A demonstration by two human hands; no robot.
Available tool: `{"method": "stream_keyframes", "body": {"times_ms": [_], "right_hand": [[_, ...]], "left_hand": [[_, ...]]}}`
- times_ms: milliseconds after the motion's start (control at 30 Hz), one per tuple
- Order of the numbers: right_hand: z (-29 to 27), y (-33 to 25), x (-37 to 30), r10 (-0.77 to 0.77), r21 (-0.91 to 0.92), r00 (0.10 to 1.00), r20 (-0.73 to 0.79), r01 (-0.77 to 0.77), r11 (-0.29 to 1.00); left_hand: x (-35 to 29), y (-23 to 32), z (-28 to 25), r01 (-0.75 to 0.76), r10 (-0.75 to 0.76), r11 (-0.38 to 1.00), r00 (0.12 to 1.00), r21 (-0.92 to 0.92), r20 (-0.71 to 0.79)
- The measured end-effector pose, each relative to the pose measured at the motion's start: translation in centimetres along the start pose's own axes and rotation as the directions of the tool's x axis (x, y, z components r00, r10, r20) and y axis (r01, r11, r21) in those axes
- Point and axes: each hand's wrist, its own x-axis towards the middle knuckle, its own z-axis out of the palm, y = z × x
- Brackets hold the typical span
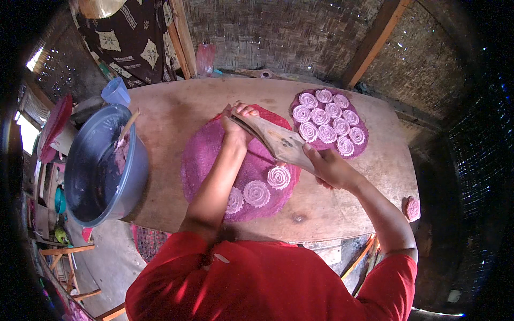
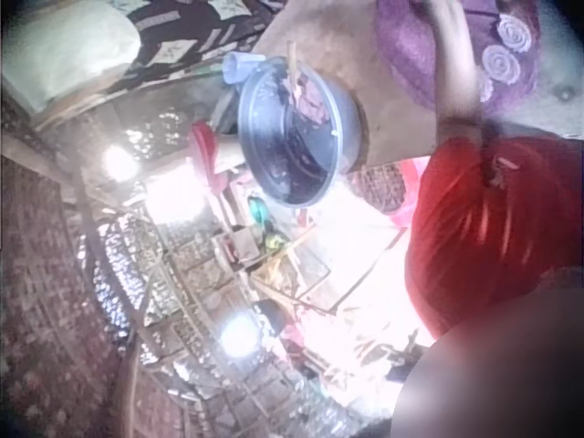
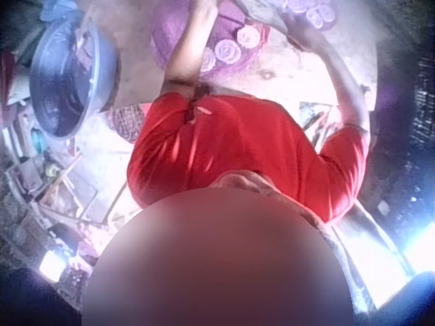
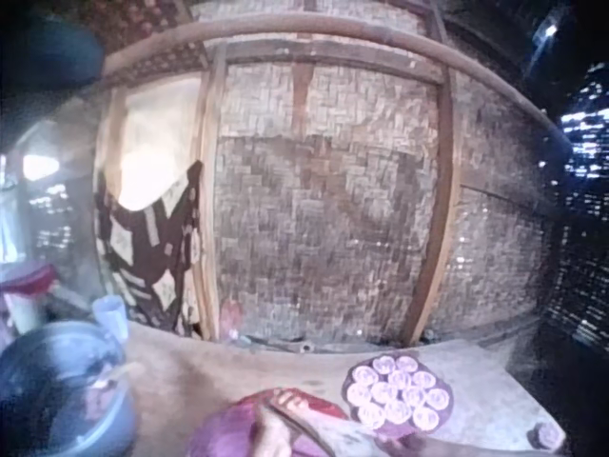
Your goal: The person scoops purple dough from a bowl and loads it into a wooden extruder. They press the dough through the tool to form spiral rolls on a purple mat, repeating the process to create multiple rows of decorative rolls.
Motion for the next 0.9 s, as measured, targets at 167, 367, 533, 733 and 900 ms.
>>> {"method": "stream_keyframes", "body": {"times_ms": [167, 367, 533, 733, 900], "right_hand": [[1.1, -0.8, -0.2, -0.043, 0.061, 0.996, 0.083, 0.038, 0.997], [1.1, -0.2, -1.8, 0.041, 0.047, 0.986, 0.161, -0.049, 0.998], [0.9, 3.4, -2.0, 0.018, 0.033, 0.981, 0.192, -0.025, 0.999], [4.5, 8.1, 0.9, -0.179, 0.867, 0.927, 0.329, -0.222, 0.446], [9.5, 10.0, 2.8, -0.321, 0.898, 0.93, 0.181, -0.022, 0.44]], "left_hand": [[-2.0, 1.9, 1.4, -0.045, 0.051, 0.997, 0.994, 0.064, -0.098], [-4.6, 0.4, 1.4, -0.083, 0.108, 0.99, 0.964, 0.11, -0.243], [-4.9, -1.6, -0.6, -0.046, 0.051, 0.998, 0.989, 0.037, -0.142], [-3.9, -0.7, -2.4, 0.044, -0.042, 0.984, 0.999, -0.175, 0.017], [-4.0, -0.6, -3.1, 0.034, -0.034, 0.983, 0.999, -0.183, 0.0]]}}
